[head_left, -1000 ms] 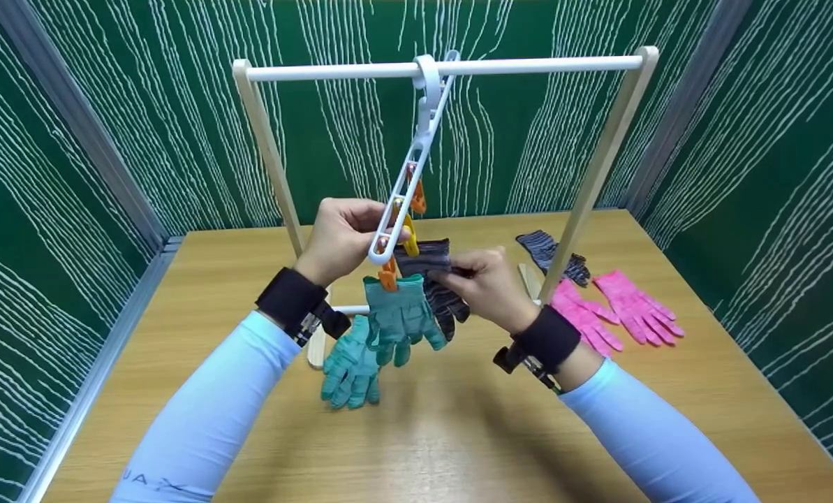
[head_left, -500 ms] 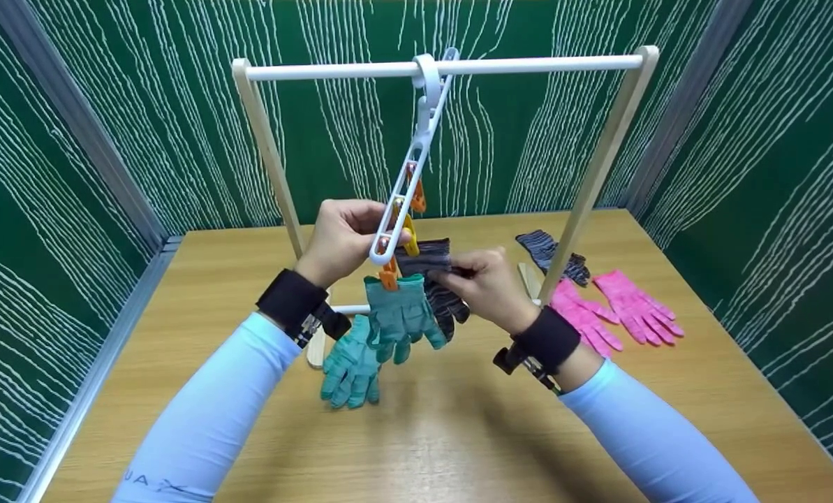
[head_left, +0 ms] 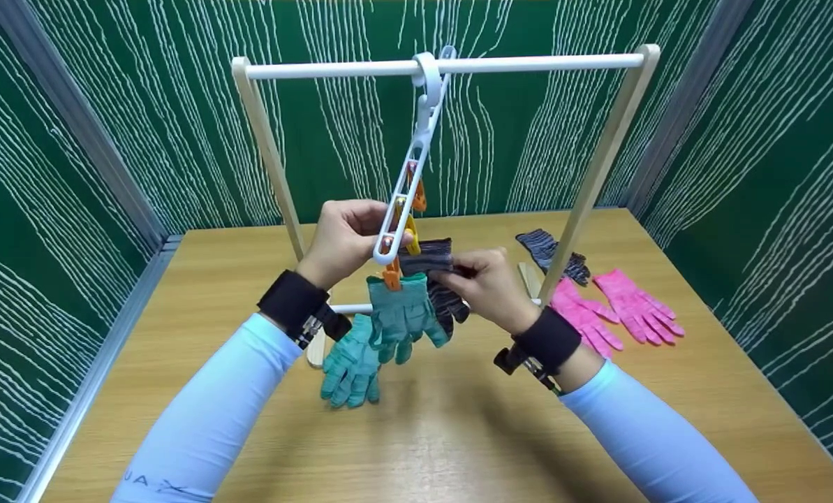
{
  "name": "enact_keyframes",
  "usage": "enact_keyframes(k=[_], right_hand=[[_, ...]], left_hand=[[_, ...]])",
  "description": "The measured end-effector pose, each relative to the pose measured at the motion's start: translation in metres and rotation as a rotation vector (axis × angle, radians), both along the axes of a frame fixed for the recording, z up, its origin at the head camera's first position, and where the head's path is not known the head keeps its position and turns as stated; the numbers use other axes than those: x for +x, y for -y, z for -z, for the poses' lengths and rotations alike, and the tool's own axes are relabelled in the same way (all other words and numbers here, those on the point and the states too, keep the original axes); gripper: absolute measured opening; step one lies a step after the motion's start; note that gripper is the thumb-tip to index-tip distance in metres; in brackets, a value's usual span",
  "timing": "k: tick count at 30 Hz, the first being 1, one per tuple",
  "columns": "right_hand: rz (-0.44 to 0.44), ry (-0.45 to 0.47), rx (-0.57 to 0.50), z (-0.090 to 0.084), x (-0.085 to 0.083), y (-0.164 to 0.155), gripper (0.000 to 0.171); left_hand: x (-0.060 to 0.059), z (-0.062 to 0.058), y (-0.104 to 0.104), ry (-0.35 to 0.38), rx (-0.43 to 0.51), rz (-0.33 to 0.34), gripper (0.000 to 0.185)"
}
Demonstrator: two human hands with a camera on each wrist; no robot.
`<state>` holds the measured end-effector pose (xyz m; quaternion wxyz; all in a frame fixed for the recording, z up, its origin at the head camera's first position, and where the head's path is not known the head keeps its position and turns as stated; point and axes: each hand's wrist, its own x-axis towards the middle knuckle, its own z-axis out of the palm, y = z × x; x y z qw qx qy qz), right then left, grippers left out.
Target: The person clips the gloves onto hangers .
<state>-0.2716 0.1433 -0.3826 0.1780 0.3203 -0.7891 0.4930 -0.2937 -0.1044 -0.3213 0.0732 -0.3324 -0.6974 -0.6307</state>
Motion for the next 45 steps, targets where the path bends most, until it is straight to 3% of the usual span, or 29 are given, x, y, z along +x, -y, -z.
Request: enact_keyframes(k=[14,34,45], right_hand=[[0.035,0.049,-0.002,-0.002,0.001,-0.004,0.009],[0.045,-0.014,-0.004,-0.008,-0.001,-0.008,0.007],[0.030,0.002,-0.012,-0.007,-0.002,-0.011,0.008]], left_hand=[[0.001,0.001,-0.003,0.026,0.010,0.016,0.025],[0.004,0.000,-0.001,-0.010,-0.007,-0.016,0.026],[0.003,0.000,0.000,0.027,-0.020,-0.029,0.022]])
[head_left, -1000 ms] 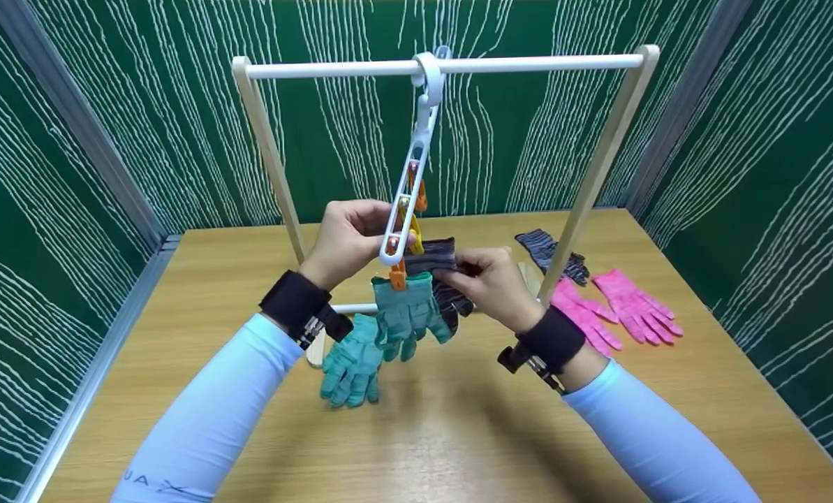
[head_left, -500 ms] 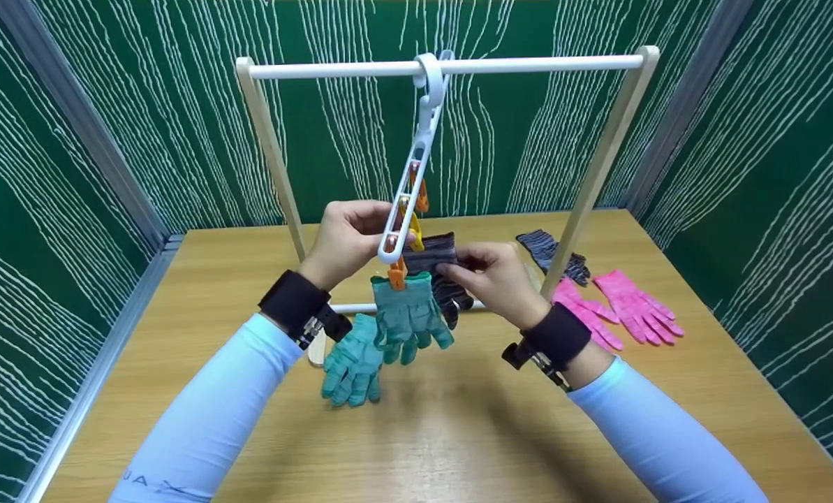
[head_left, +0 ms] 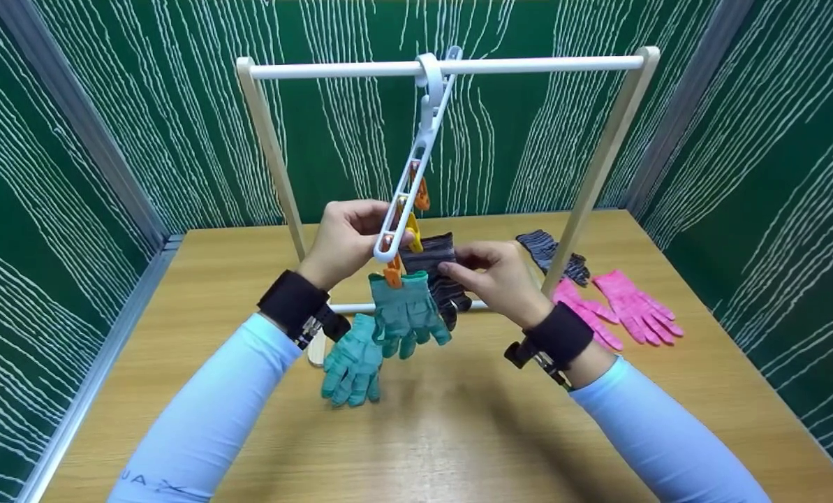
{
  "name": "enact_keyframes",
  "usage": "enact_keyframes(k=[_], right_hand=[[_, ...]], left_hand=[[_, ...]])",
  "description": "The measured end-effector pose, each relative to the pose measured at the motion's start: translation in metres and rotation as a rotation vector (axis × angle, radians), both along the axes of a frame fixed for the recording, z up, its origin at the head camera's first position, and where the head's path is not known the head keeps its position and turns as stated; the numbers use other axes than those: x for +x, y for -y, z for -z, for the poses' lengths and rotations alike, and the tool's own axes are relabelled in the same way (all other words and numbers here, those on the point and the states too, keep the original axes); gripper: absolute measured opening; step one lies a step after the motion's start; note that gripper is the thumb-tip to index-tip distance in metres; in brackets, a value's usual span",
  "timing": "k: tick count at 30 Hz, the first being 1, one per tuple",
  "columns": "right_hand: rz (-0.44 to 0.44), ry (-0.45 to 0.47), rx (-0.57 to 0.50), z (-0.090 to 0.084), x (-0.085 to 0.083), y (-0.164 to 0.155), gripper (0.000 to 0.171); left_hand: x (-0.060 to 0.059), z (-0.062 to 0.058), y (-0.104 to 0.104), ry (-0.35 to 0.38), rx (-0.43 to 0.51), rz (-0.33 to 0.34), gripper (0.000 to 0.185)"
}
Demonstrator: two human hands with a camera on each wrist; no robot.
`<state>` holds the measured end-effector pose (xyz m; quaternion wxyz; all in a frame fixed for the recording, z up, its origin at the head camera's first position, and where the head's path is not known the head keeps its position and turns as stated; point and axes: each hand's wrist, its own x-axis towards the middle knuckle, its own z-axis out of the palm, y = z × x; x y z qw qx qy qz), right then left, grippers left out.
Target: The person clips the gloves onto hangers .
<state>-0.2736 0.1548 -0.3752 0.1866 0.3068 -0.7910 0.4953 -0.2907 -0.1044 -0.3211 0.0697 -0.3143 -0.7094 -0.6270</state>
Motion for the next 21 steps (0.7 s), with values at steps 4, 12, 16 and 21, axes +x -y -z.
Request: enact_keyframes(k=[4,12,16,21], right_hand=[[-0.010,0.004,-0.013,0.0009,-0.0001,-0.0019,0.010],[-0.011,0.006,-0.014,0.0014,0.0005,-0.0086,0.012],[-0.013,-0.005,-0.001,0.0014,0.0015,-0.0094,0.012],[-0.017,-0.025,-0.013,0.0030,0.0014,-0.0086,0.010]], left_hand=[[-0.0004,0.0003,-0.0007,-0.006,-0.003,-0.002,0.023],[-0.0019,0.0014,-0.0006,-0.017,-0.001,-0.002,0.024],[-0.0025,0.0019,-0.0007,-0.010,0.004,0.002,0.023],[-0.0028,0.0022,-0.0012,-0.009,0.010,0.034,0.024]])
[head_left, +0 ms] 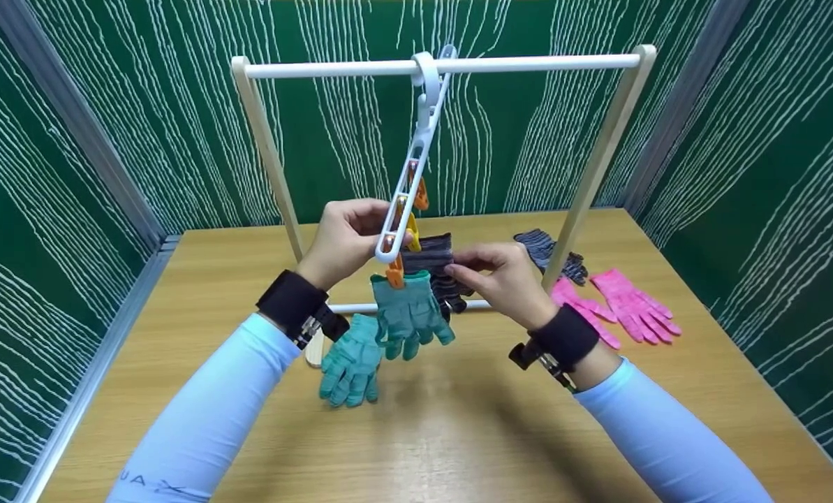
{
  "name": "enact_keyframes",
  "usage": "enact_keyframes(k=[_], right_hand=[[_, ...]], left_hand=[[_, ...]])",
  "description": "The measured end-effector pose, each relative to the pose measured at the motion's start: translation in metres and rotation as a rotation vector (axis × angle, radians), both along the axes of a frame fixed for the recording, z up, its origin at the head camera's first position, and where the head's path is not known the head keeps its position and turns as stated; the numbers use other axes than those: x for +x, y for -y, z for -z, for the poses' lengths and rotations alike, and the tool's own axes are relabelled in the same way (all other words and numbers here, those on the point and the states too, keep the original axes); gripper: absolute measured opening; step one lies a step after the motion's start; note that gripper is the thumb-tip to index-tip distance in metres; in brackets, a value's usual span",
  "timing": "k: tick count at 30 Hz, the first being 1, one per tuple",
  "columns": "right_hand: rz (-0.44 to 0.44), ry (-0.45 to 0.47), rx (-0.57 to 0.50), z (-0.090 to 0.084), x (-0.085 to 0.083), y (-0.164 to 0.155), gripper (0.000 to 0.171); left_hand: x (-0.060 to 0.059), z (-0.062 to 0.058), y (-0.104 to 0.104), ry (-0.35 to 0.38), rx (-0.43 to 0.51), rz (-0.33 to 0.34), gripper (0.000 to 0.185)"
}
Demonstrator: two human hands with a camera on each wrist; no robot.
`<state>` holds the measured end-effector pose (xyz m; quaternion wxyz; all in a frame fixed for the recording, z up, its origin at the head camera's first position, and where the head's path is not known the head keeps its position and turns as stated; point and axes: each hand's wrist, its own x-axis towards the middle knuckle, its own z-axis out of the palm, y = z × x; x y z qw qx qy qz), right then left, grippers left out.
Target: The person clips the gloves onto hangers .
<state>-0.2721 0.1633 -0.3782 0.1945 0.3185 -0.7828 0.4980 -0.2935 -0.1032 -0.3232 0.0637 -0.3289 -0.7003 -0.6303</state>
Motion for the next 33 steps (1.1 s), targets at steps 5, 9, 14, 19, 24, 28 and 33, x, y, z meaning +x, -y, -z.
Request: enact_keyframes(k=[5,9,14,19,24,28,33], right_hand=[[-0.017,-0.017,-0.003,0.002,0.000,0.001,0.011],[-0.021,-0.038,0.007,0.003,0.000,0.001,0.011],[-0.014,-0.077,0.015,0.003,0.000,0.001,0.011],[-0.009,-0.097,0.017,0.002,0.000,0.000,0.012],[-0.015,-0.076,0.021,0.002,0.001,0.001,0.011],[-0.018,-0.091,0.025,0.003,0.001,0.002,0.011],[-0.020,-0.112,0.027,0.004,0.001,0.002,0.010]], left_hand=[[-0.001,0.000,0.000,-0.020,0.001,0.030,0.028],[-0.002,0.000,0.001,-0.032,-0.019,0.029,0.031],[-0.004,0.000,0.002,-0.042,0.015,0.088,0.030],[-0.009,-0.002,0.003,-0.056,0.060,0.056,0.028],[-0.015,-0.007,0.000,-0.054,0.053,-0.021,0.025],[-0.021,-0.010,-0.001,-0.049,0.022,-0.069,0.025],[-0.029,-0.015,-0.001,-0.038,-0.061,-0.099,0.035]])
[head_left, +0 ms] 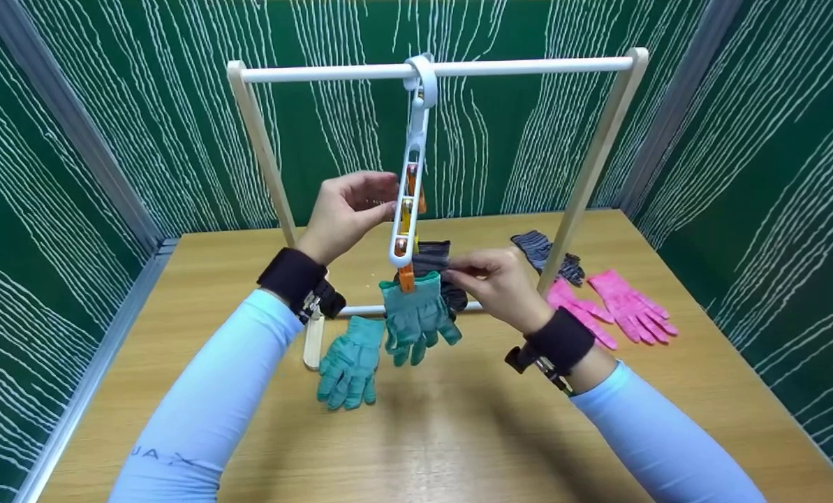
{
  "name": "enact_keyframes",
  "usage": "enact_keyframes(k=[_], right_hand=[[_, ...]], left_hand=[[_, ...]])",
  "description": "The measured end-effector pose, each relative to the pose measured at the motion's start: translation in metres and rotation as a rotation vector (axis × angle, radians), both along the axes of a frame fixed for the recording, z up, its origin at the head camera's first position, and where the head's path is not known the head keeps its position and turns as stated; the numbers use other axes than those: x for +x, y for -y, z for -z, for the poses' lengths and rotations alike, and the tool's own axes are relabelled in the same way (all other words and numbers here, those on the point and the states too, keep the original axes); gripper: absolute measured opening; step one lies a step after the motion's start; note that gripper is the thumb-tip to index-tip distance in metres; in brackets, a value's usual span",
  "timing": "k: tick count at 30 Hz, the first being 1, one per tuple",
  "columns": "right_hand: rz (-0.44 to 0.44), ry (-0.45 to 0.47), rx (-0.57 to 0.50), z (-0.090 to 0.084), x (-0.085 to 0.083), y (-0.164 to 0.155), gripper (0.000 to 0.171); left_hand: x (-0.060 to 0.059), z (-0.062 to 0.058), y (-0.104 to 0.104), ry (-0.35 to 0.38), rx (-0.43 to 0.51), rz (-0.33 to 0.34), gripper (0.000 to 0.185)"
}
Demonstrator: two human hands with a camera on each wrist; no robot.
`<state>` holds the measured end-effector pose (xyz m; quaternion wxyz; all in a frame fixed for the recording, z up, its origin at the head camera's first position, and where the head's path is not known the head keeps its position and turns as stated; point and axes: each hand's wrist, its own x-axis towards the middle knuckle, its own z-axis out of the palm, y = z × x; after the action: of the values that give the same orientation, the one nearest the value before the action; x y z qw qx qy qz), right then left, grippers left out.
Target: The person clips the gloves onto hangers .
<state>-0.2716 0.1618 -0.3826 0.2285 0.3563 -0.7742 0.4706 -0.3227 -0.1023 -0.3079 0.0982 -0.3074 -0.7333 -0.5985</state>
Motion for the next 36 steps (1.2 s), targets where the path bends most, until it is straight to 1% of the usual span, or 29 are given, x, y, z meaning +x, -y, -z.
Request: enact_keyframes(k=[3,5,8,14,17,23,26,30,33,36], right_hand=[[0.001,-0.002,-0.002,0.000,0.000,0.000,0.009],[0.004,0.000,0.000,0.000,0.000,0.000,0.010],[0.007,0.007,0.002,0.000,0.000,0.001,0.011],[0.034,-0.002,0.034,-0.001,0.002,0.001,0.009],[0.034,0.000,0.038,-0.001,0.003,0.001,0.009],[0.025,0.012,0.026,-0.001,0.003,0.001,0.012],[0.022,0.015,0.027,-0.002,0.004,0.001,0.012],[0.018,0.034,0.032,-0.003,0.005,0.003,0.011],[0.015,0.058,0.038,-0.002,0.005,0.004,0.011],[0.019,0.071,0.041,-0.001,0.006,0.004,0.011]], left_hand=[[-0.004,-0.004,0.001,0.027,-0.055,0.021,0.039],[-0.006,-0.007,0.001,0.056,-0.071,0.048,0.041],[-0.009,-0.012,0.001,0.087,-0.092,0.070,0.041],[-0.011,-0.015,-0.001,0.090,-0.140,0.095,0.045],[-0.011,-0.016,-0.004,0.093,-0.134,0.099,0.045],[-0.010,-0.019,-0.009,0.121,-0.107,0.121,0.041],[-0.010,-0.019,-0.009,0.124,-0.130,0.093,0.039],[-0.012,-0.017,-0.011,0.149,-0.124,0.106,0.035],[-0.013,-0.016,-0.013,0.170,-0.095,0.136,0.030],[-0.013,-0.016,-0.015,0.167,-0.092,0.141,0.027]])
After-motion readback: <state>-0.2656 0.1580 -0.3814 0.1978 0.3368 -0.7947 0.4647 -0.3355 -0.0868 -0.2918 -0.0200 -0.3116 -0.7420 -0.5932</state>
